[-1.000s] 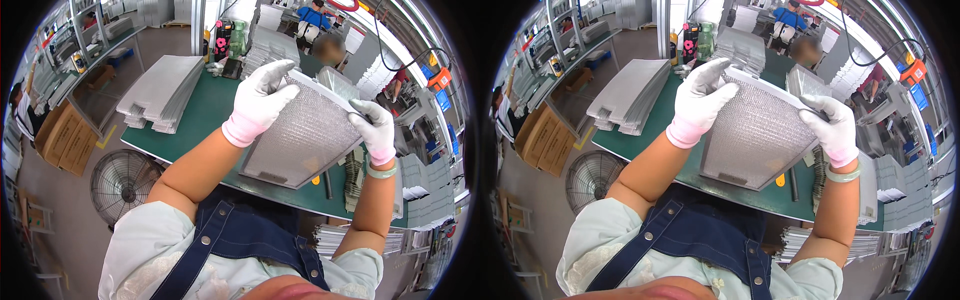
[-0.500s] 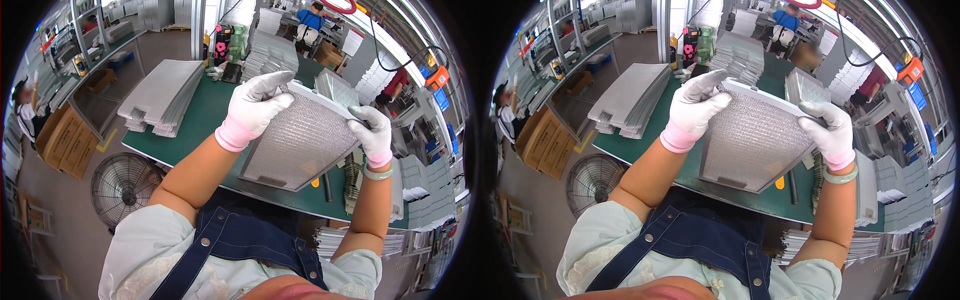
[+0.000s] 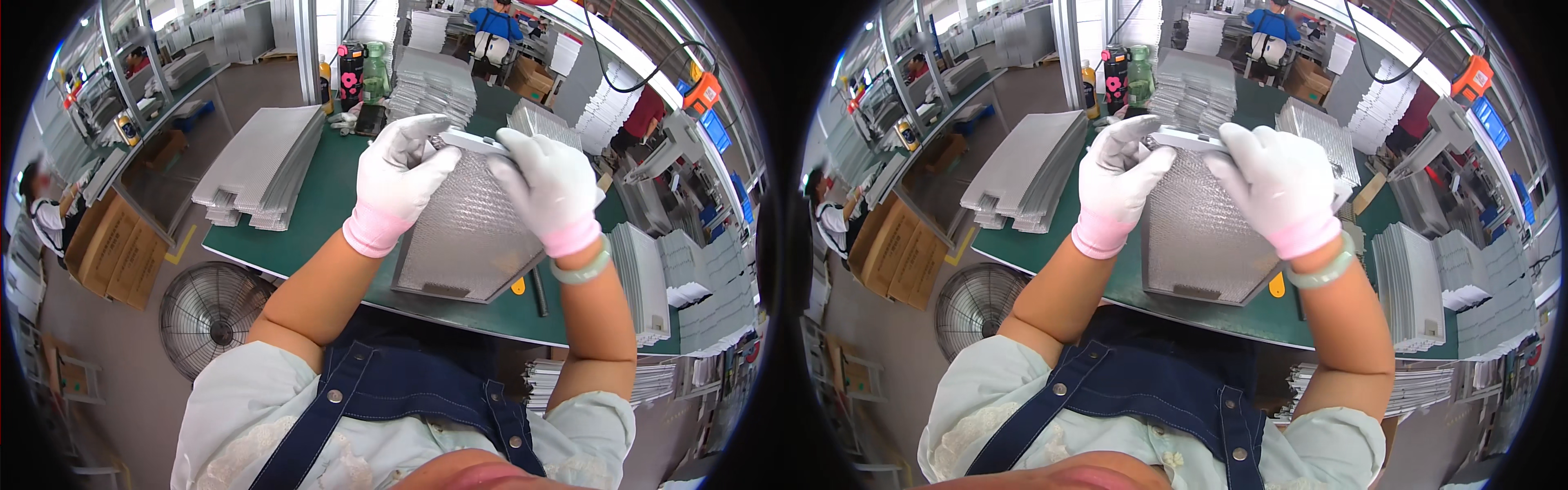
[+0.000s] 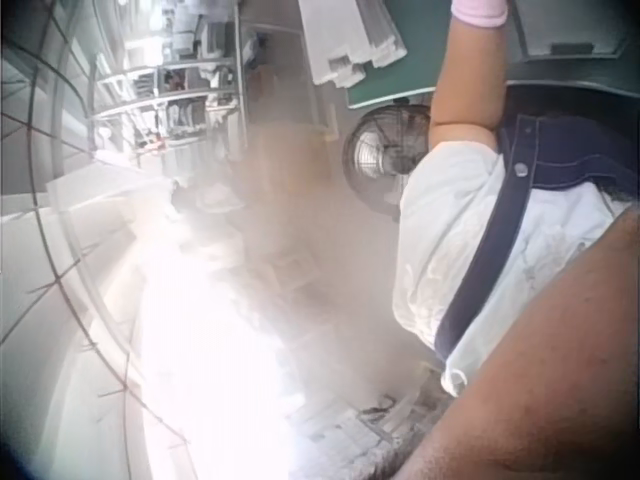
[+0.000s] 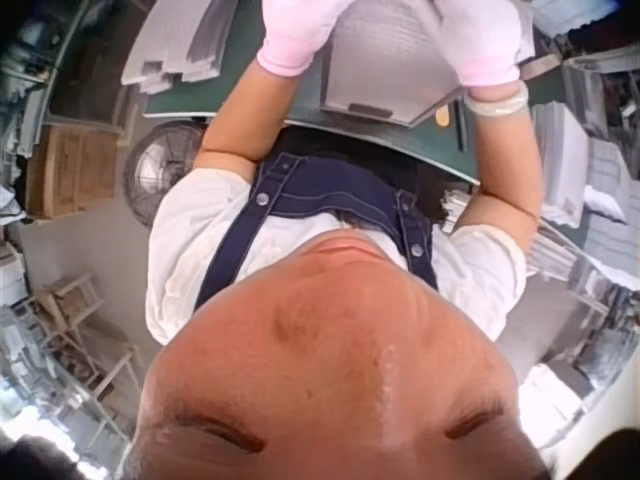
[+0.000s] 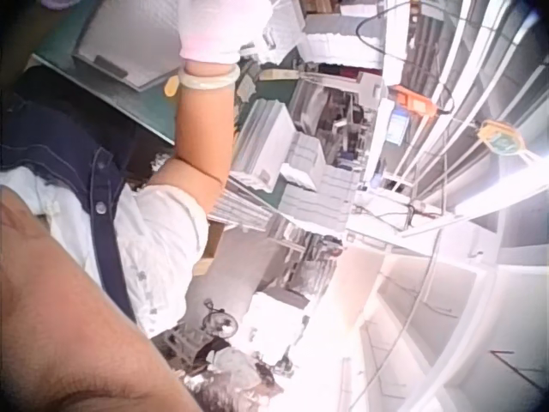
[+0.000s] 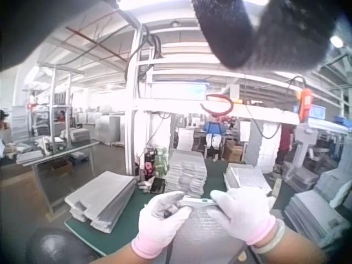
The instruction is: The person assembles air filter units by placing a mesh screen onto a workbench, positioning a plastic frame over it, and securing the components using a handheld stapling tool. The process is repeated for multiple units, with the person handling the mesh, frames, and stapler throughout the clip.
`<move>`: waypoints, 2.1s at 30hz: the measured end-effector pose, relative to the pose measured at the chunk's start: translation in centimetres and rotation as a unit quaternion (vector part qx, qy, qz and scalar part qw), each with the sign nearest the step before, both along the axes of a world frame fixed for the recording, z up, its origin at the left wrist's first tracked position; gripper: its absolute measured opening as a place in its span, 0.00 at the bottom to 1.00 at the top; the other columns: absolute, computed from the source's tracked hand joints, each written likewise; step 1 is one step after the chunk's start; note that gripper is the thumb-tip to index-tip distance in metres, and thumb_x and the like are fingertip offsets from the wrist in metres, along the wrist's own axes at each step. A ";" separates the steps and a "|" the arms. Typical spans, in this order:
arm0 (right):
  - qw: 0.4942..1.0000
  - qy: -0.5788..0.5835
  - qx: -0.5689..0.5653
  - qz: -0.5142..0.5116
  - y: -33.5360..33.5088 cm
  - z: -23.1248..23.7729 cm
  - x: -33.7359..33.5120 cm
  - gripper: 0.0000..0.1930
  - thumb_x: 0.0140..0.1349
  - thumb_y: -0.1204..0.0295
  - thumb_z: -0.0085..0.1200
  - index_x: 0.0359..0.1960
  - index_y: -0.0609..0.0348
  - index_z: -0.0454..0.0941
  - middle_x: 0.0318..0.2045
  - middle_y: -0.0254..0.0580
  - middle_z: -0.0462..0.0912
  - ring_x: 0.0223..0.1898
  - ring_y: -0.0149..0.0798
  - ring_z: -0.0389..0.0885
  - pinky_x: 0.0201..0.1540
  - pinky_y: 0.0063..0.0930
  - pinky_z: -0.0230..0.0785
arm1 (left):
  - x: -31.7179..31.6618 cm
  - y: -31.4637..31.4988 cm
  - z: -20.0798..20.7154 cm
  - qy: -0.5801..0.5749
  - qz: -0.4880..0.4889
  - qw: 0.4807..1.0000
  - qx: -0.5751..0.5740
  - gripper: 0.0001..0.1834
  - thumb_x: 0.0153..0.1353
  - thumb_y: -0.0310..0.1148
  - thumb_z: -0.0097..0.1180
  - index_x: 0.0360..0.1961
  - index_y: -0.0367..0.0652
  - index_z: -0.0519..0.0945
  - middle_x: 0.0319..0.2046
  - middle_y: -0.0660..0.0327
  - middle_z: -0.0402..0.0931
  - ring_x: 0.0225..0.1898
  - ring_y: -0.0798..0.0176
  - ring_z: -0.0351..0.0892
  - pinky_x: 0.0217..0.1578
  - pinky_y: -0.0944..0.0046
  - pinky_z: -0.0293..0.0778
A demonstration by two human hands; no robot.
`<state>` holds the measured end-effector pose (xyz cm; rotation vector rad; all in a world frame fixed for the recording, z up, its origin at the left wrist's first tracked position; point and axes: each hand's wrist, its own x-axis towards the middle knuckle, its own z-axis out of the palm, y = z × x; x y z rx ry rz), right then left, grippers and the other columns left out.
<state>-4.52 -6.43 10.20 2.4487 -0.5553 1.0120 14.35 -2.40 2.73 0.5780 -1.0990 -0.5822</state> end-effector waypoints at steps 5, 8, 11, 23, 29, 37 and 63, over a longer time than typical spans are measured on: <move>0.998 -0.037 -0.037 0.046 -0.9 -0.2 0.4 0.14 0.54 0.63 0.65 0.40 0.55 0.81 0.21 0.40 0.77 0.24 0.43 0.79 0.27 0.36 0.69 | -0.3 -0.1 0.0 -0.119 0.116 0.986 -0.030 0.21 0.58 0.20 0.64 0.52 0.34 0.73 0.42 0.59 0.79 0.37 0.74 0.77 0.37 0.72 0.75; 0.998 -0.024 -0.027 0.059 -1.0 0.0 0.0 0.14 0.53 0.63 0.66 0.38 0.55 0.81 0.21 0.38 0.77 0.23 0.44 0.78 0.26 0.36 0.68 | -0.3 0.6 0.5 -0.043 -0.034 0.998 -0.028 0.21 0.57 0.18 0.64 0.51 0.35 0.71 0.43 0.56 0.79 0.40 0.70 0.79 0.39 0.71 0.76; 0.995 -0.035 -0.043 0.083 -0.2 0.0 0.0 0.14 0.52 0.64 0.66 0.38 0.56 0.81 0.21 0.37 0.77 0.23 0.43 0.78 0.26 0.35 0.68 | 0.3 0.6 0.1 -0.031 -0.082 0.995 -0.044 0.21 0.56 0.15 0.63 0.50 0.36 0.71 0.45 0.54 0.79 0.43 0.66 0.80 0.40 0.70 0.78; 0.997 -0.025 -0.064 0.023 -0.1 -0.5 0.4 0.16 0.55 0.63 0.64 0.43 0.56 0.80 0.20 0.37 0.75 0.22 0.43 0.77 0.25 0.36 0.67 | -0.7 1.0 0.7 -0.240 0.254 0.937 -0.013 0.23 0.55 0.27 0.68 0.50 0.37 0.73 0.40 0.61 0.79 0.33 0.80 0.72 0.31 0.76 0.69; 0.996 -0.061 -0.065 -0.008 -0.5 -1.0 1.2 0.16 0.55 0.62 0.64 0.42 0.55 0.80 0.21 0.38 0.75 0.22 0.43 0.77 0.25 0.37 0.67 | 0.1 -0.6 0.6 -0.142 0.115 0.982 0.054 0.24 0.55 0.29 0.69 0.50 0.37 0.73 0.41 0.61 0.79 0.36 0.76 0.74 0.37 0.74 0.72; 0.999 -0.024 -0.024 0.035 -0.9 -0.9 1.4 0.17 0.55 0.63 0.64 0.44 0.57 0.80 0.22 0.38 0.76 0.24 0.44 0.77 0.27 0.37 0.67 | 0.7 -0.9 -0.6 -0.233 0.195 0.953 -0.026 0.27 0.55 0.29 0.68 0.52 0.37 0.69 0.53 0.52 0.75 0.47 0.67 0.78 0.48 0.65 0.75; 0.850 -0.392 0.352 0.017 5.4 -27.4 -8.7 0.17 0.68 0.71 0.53 0.55 0.65 0.73 0.45 0.47 0.80 0.41 0.39 0.80 0.47 0.30 0.72 | -10.4 -3.5 -8.7 -0.500 0.154 0.820 -0.232 0.41 0.35 0.70 0.66 0.34 0.42 0.74 0.37 0.53 0.74 0.50 0.42 0.74 0.61 0.30 0.54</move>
